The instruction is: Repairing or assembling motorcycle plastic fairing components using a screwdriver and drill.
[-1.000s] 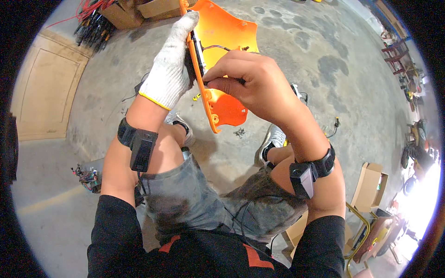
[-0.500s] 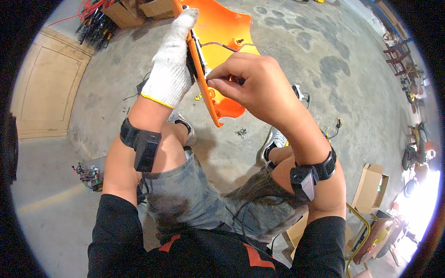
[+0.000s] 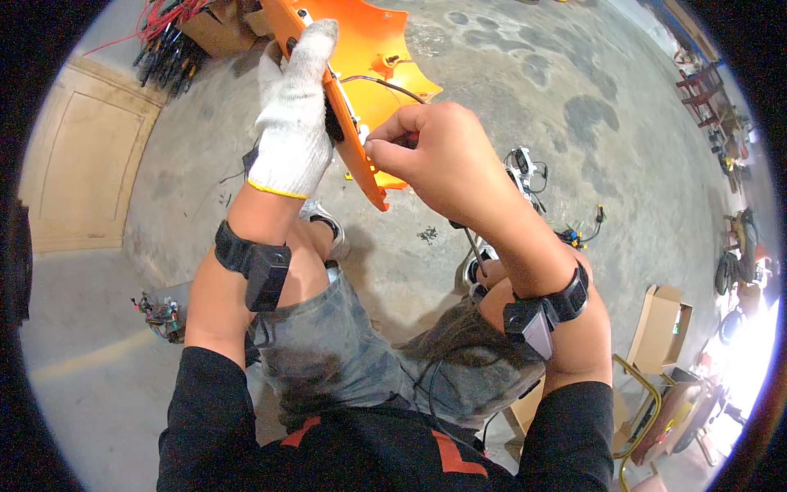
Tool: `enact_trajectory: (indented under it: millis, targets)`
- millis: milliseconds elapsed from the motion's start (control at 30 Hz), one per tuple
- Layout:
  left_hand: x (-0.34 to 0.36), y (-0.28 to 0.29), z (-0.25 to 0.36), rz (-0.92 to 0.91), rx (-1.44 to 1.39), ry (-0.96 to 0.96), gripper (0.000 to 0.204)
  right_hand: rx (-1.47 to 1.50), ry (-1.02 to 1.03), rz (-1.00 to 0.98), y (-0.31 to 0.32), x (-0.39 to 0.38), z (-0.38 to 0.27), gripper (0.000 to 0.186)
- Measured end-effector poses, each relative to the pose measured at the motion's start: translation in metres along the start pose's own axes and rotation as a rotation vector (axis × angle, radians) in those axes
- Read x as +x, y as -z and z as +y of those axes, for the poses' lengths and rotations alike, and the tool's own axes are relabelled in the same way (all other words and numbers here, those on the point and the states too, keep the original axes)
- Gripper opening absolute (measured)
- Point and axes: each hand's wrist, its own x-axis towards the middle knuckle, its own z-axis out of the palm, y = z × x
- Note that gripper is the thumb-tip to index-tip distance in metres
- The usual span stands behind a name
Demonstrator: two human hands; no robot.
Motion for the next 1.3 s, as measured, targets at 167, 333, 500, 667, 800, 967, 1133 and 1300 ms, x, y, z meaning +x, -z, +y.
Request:
enact_trajectory:
  millis: [167,333,500,667,800,967,1133,1300]
  targets:
    - [-0.001,-0.003,-0.002,-0.045,-0.039,-0.097,0.066,0.056,-0.171,-0.059,0.006,0.001,-0.003,0.028]
    - [0.017,0.013,-0.016,-0.150,-0.046,0.026,0.060,0.117,-0.063,-0.045,0.001,-0.004,0.006,0.022]
    - [0.023,0.011,-0.019,-0.250,-0.249,0.145,0.060,-0.168,0.387,0.072,0.008,-0.012,0.000,0.012]
    - [0.016,0.008,-0.015,-0.324,-0.248,0.268,0.056,-0.235,0.717,0.066,0.010,-0.012,0.010,0.013]
    - [0.018,0.010,-0.019,-0.343,-0.223,0.278,0.056,-0.290,0.735,0.039,0.015,-0.015,0.011,0.019]
    - [0.017,0.011,-0.017,-0.344,-0.131,0.210,0.053,-0.280,0.743,0.108,0.009,-0.016,0.009,0.011]
    - [0.010,0.000,-0.014,-0.250,-0.214,0.056,0.048,-0.266,0.612,0.132,0.004,-0.022,0.007,0.009]
    - [0.019,0.005,-0.010,-0.356,-0.354,0.052,0.067,-0.229,0.527,0.175,-0.005,-0.024,0.007,0.008]
